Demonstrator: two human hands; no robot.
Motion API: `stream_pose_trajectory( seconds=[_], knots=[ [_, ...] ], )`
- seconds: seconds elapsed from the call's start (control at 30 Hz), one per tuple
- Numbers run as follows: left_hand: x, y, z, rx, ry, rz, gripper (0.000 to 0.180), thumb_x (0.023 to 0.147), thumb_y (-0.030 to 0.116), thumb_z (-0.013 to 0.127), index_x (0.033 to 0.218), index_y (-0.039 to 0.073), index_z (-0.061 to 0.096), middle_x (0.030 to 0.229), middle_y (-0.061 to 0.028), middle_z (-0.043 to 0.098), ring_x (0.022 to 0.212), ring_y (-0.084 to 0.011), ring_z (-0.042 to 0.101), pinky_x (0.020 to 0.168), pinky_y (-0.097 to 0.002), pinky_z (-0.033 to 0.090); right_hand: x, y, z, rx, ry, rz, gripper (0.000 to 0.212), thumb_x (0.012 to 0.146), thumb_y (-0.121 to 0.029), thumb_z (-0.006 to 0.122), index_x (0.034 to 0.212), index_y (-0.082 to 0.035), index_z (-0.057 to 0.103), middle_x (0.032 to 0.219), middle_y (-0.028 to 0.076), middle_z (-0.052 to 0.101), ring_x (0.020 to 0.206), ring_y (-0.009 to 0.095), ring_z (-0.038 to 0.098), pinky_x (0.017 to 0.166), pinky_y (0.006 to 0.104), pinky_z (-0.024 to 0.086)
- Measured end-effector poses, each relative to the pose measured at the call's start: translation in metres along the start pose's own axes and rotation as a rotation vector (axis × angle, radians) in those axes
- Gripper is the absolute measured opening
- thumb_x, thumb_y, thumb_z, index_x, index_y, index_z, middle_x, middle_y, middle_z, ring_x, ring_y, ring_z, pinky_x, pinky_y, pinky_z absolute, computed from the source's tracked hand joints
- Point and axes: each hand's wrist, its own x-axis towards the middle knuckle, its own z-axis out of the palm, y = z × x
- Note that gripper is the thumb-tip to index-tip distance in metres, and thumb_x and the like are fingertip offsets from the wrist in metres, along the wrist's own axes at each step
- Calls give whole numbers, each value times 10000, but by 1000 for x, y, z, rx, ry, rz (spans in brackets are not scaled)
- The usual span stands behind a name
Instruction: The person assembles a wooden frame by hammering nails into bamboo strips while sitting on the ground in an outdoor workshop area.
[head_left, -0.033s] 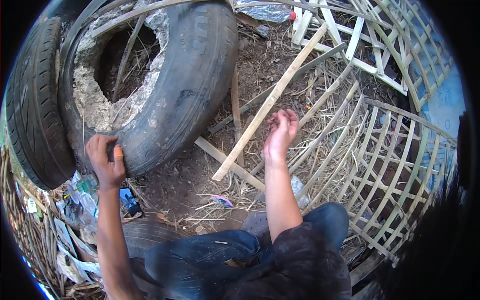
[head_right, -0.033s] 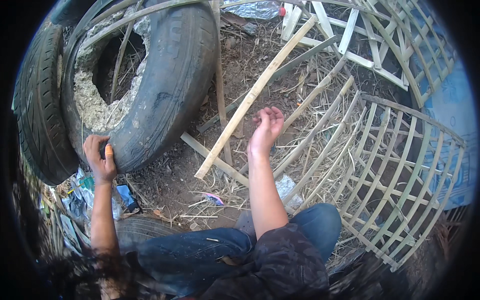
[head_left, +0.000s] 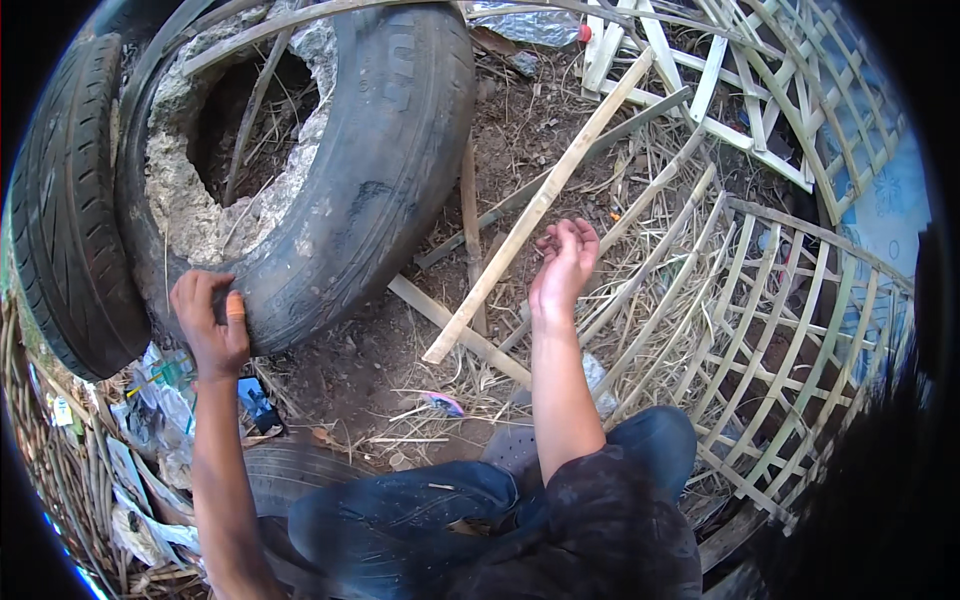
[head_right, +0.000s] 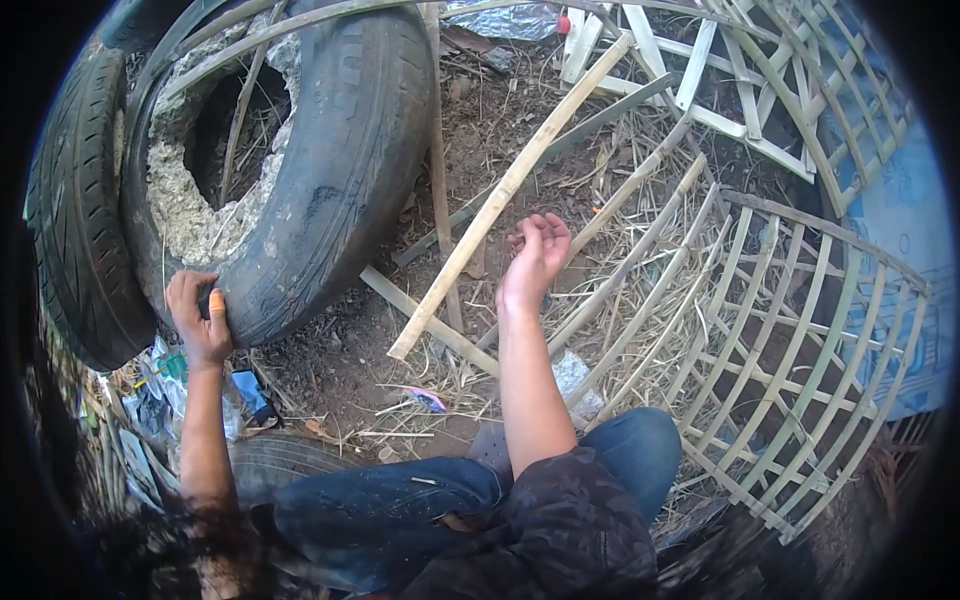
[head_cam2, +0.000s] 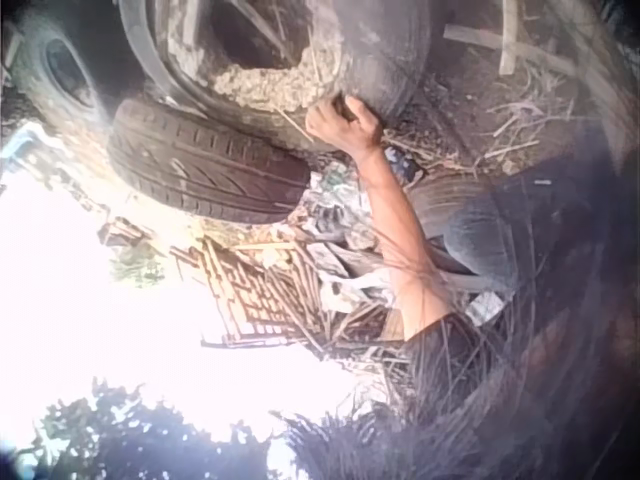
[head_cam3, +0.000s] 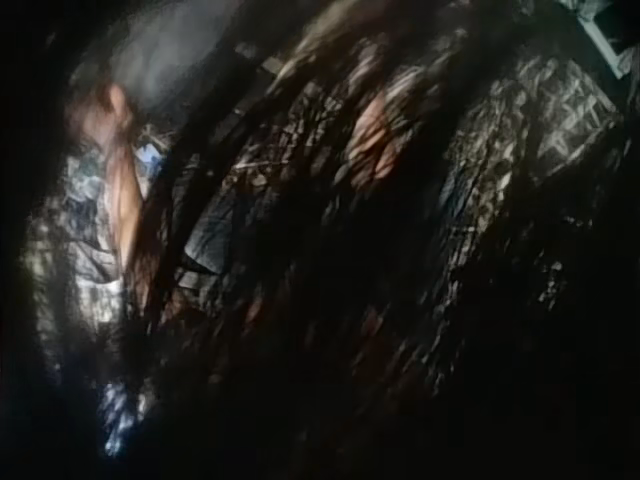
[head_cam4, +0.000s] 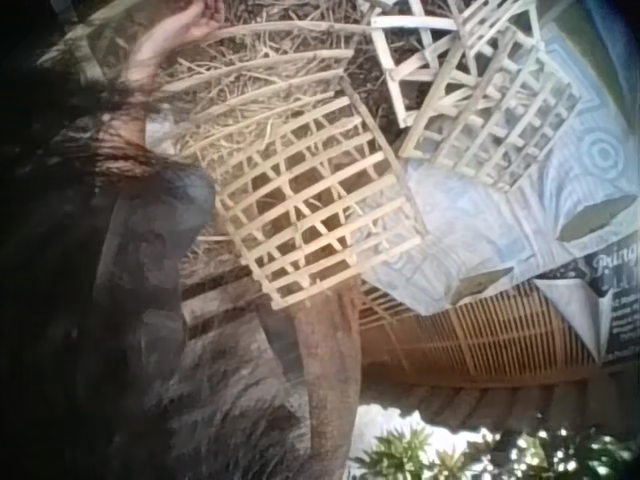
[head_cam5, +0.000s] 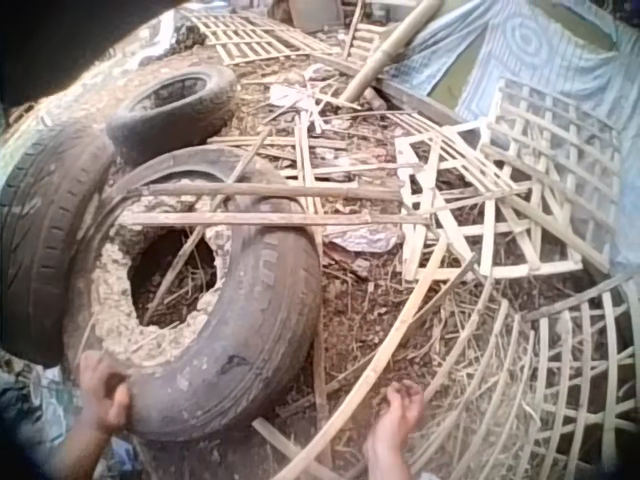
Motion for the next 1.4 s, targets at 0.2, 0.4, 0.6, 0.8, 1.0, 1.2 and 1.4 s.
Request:
stream_pose_trajectory(
  seconds=[0.2, 0.4, 0.6, 0.8, 1.0, 1.2, 1.4],
  knots=[
    [0, 0, 1, 4, -7, 10, 215, 793, 217, 586, 893, 27, 599, 886, -136, 536, 914, -334, 487, 901, -417, 360, 39, 7, 3, 3, -1, 73, 397, 883, -47, 580, 1247, -61, 423, 1065, 81, 548, 898, 166, 569, 728, 303, 482],
    [2, 2, 3, -2, -2, 11, 216, 798, 217, 585, 898, 26, 599, 890, -133, 537, 910, -334, 495, 905, -417, 358, 74, 11, 13, 94, -39, 184, 582, 946, -254, 563, 1419, -45, 295, 1194, 144, 510, 1062, 249, 542, 861, 421, 463],
    [0, 1, 3, 1, 0, 14, 223, 805, 222, 585, 912, 27, 605, 904, -132, 540, 930, -334, 498, 919, -419, 360, 61, 7, 10, 125, -121, 275, 623, 991, -354, 500, 1468, -37, 255, 1325, 186, 469, 1170, 288, 515, 949, 441, 444],
    [-1, 0, 6, 12, 39, 45, 246, 823, 244, 553, 891, 10, 592, 882, -140, 532, 892, -327, 505, 869, -392, 364, 25, -11, -8, 25, -135, 239, 585, 979, -293, 549, 1450, -33, 318, 1306, 184, 485, 1142, 256, 526, 903, 392, 490],
    [-4, -7, 4, 23, 45, 60, 210, 830, 212, 541, 873, 9, 576, 865, -135, 535, 872, -320, 520, 854, -379, 373, 13, -28, -18, -44, -206, 118, 609, 927, -192, 614, 1448, -36, 340, 1358, 196, 461, 1143, 230, 537, 895, 358, 504],
    [-3, -3, 14, -14, 47, 90, 212, 885, 216, 537, 894, 8, 576, 878, -130, 545, 884, -312, 529, 845, -378, 389, 16, -54, -47, -127, -194, -34, 595, 891, -110, 643, 1419, -46, 376, 1306, 154, 501, 1128, 224, 557, 898, 364, 508],
    [-3, -12, 9, 4, 28, -28, 191, 880, 213, 552, 901, 29, 598, 892, -131, 574, 895, -320, 549, 854, -402, 400, 82, -111, -71, -119, -127, -184, 455, 871, -93, 663, 1269, -44, 449, 1118, 106, 568, 966, 167, 583, 760, 286, 526]
  ],
)
